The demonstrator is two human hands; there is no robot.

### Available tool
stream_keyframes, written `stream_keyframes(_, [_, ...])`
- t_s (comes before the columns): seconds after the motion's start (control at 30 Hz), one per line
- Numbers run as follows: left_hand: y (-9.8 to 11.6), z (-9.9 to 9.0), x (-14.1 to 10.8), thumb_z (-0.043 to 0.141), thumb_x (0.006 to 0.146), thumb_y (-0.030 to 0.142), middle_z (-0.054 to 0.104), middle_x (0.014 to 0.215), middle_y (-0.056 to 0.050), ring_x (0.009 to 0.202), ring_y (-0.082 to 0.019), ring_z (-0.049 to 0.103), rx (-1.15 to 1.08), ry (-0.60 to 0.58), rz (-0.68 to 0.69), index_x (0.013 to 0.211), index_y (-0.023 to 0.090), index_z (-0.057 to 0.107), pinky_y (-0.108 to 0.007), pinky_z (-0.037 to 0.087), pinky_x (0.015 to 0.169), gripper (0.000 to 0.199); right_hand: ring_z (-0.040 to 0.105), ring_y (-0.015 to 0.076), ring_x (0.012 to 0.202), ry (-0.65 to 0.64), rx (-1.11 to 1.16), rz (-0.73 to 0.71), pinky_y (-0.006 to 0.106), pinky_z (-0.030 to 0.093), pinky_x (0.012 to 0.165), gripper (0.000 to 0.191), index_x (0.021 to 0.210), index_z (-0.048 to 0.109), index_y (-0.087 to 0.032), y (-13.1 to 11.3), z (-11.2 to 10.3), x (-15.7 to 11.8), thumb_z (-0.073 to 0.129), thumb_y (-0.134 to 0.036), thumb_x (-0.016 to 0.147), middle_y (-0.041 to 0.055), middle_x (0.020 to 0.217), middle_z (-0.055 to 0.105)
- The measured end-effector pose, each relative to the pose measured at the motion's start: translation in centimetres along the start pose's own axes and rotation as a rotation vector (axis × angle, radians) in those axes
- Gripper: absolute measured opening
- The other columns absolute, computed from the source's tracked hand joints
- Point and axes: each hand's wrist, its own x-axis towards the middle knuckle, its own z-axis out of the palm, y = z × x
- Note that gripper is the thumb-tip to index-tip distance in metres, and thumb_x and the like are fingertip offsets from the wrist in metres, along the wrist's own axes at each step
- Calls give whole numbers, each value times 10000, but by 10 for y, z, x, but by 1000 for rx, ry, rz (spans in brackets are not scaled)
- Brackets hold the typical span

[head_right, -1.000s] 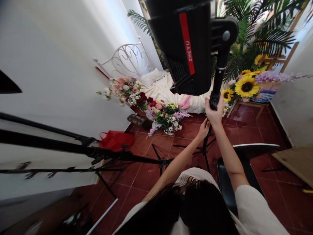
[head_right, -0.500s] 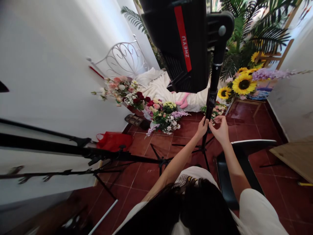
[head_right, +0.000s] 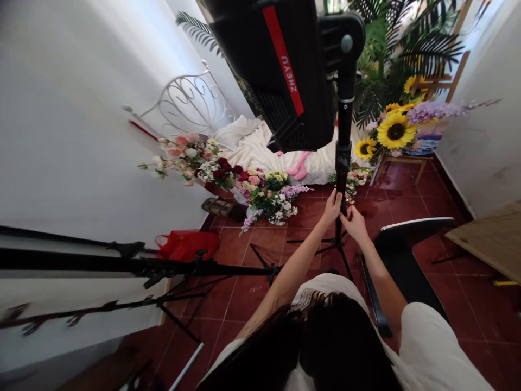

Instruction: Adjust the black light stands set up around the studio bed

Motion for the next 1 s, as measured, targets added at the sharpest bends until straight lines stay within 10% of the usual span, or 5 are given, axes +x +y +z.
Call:
stream_keyframes(0.43, [-3,-1,2,609,920,674,717,948,-50,885,-168,646,70,9,-66,1008,177,677,-294,518,912,509,346,100,455,-215,830,552,252,348,443,803,571,228,-257,-6,26,-9,645,-933,685,-43,490,364])
stream_keyframes(0.67, [-1,-2,1,607,919,671,717,942,-46,911,-172,647,82,-3,-56,1001,184,675,-294,521,920,499,222,120,425,-165,930,529,274,282,420,658,579,280,-263,-17,31,-11,580,-765,881,-60,456,273])
stream_keyframes(1.0, [-1,-2,3,602,902,712,696,908,-41,902,-172,635,63,-20,-36,979,179,674,-294,525,913,544,239,107,450,-214,800,447,270,277,430,685,615,281,-266,-11,20,-14,704,-792,734,-79,512,286])
